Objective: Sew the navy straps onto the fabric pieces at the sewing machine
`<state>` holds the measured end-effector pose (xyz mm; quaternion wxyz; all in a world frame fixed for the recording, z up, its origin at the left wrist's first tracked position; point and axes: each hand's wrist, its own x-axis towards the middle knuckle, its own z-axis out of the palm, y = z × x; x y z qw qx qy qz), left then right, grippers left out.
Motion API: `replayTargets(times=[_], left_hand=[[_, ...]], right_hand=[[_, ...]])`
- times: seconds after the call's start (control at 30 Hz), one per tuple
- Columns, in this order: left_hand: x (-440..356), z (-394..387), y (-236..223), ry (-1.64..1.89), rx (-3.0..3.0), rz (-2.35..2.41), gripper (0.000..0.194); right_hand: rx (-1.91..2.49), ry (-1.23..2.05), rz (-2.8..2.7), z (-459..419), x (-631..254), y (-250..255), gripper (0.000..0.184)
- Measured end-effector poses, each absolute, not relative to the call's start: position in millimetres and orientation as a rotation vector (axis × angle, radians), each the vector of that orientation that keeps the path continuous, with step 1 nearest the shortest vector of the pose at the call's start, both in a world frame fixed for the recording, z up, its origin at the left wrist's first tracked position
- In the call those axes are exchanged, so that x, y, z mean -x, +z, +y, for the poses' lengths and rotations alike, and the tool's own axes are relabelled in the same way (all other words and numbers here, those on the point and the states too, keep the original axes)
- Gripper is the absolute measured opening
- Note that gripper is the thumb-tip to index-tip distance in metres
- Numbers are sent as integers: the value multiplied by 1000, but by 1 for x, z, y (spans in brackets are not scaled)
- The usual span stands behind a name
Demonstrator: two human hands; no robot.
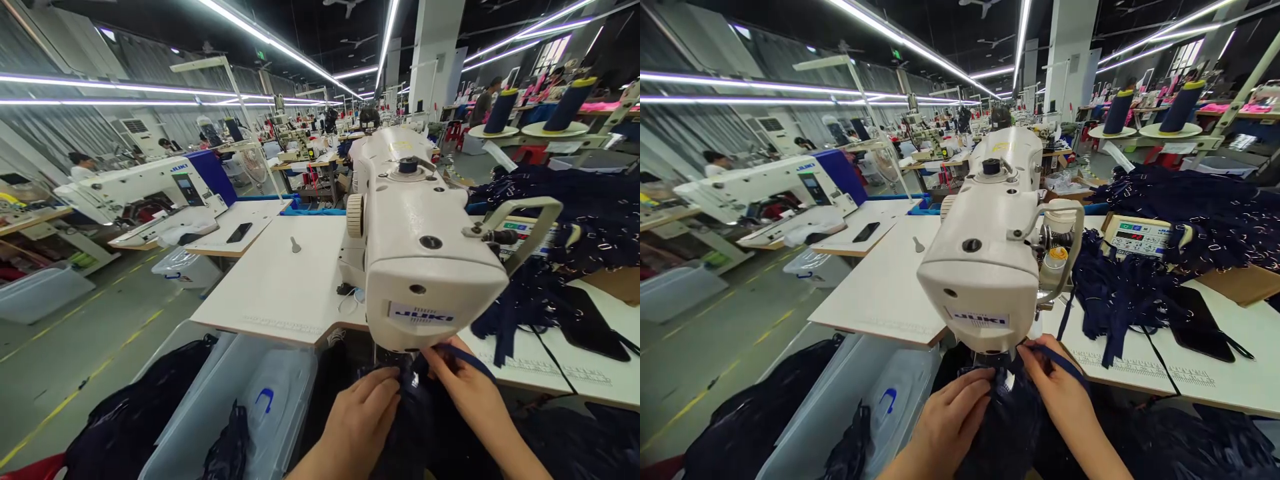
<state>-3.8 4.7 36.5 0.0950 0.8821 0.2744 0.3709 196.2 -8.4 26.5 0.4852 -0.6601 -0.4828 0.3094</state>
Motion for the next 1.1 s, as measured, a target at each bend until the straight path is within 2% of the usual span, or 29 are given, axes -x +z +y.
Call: replayTargets(times=[0.07, 0.27, 0.5, 0.83, 1.1], left_hand=[[5, 5, 37, 1088, -2685, 758, 23], [13, 5, 47, 714, -3186, 612, 34], [15, 8, 43, 739, -3257, 499, 34], [13, 7, 38, 767, -3230, 601, 36], [10, 12, 45, 783, -3137, 576, 33]], right_hand=[[1648, 722, -1223, -10, -193, 22, 28], [1663, 750, -1269, -9, -189, 10, 29], [1666, 731, -1224, -7, -186, 10, 26], [1825, 813, -1286, -5, -190, 18, 36], [1866, 813, -1284, -6, -191, 22, 36]])
